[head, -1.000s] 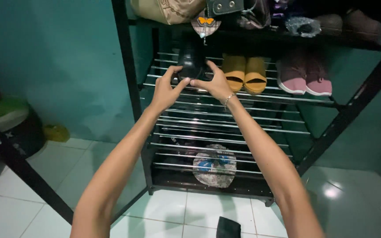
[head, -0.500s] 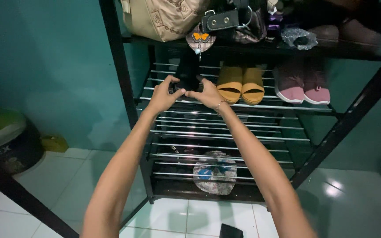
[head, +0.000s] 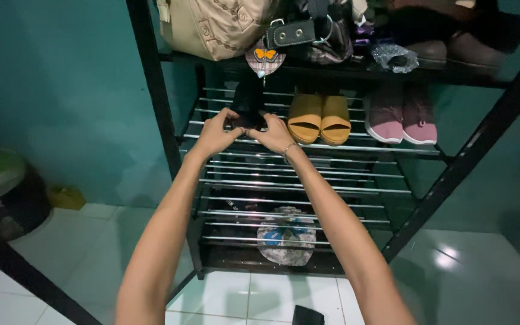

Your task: The person picks up a black shoe from the floor, wipes it with a cloth, and places it on a metal shoe rack. They repeat this process with another black shoe, wiping it thoroughly before placing it on the rack.

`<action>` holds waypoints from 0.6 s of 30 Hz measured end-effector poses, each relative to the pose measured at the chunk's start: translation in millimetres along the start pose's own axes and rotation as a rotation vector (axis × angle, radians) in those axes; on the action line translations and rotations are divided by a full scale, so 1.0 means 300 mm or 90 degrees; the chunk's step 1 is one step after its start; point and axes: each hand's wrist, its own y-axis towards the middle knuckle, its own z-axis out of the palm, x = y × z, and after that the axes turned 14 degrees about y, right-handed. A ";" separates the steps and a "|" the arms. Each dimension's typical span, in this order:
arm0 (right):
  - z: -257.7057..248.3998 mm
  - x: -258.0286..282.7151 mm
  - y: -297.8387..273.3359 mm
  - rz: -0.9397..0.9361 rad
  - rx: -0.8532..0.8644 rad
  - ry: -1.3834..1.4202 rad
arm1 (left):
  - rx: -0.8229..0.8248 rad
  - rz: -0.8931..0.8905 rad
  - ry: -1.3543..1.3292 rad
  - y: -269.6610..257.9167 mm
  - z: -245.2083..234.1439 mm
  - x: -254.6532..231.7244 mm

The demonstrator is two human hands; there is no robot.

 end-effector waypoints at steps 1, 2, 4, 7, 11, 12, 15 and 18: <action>-0.003 0.015 -0.012 0.001 0.003 0.000 | 0.000 -0.003 0.000 0.000 0.004 0.003; -0.006 0.031 -0.024 -0.001 0.012 0.008 | -0.002 -0.004 -0.001 0.000 0.007 0.006; -0.011 0.047 -0.029 -0.005 0.022 0.016 | -0.007 -0.006 0.000 0.001 0.002 0.009; -0.016 0.052 -0.027 0.001 0.026 0.005 | 0.003 0.004 0.014 -0.007 -0.012 0.005; -0.022 0.059 -0.041 0.014 0.030 0.020 | -0.007 0.006 -0.010 -0.014 -0.007 0.000; -0.023 0.056 -0.040 0.010 0.029 0.019 | -0.011 0.008 -0.017 -0.013 -0.005 0.002; -0.024 0.075 -0.048 0.019 0.022 0.017 | -0.009 0.015 -0.005 -0.015 -0.016 -0.002; -0.041 0.136 -0.086 0.025 0.022 0.010 | -0.018 0.025 -0.021 -0.035 -0.032 -0.020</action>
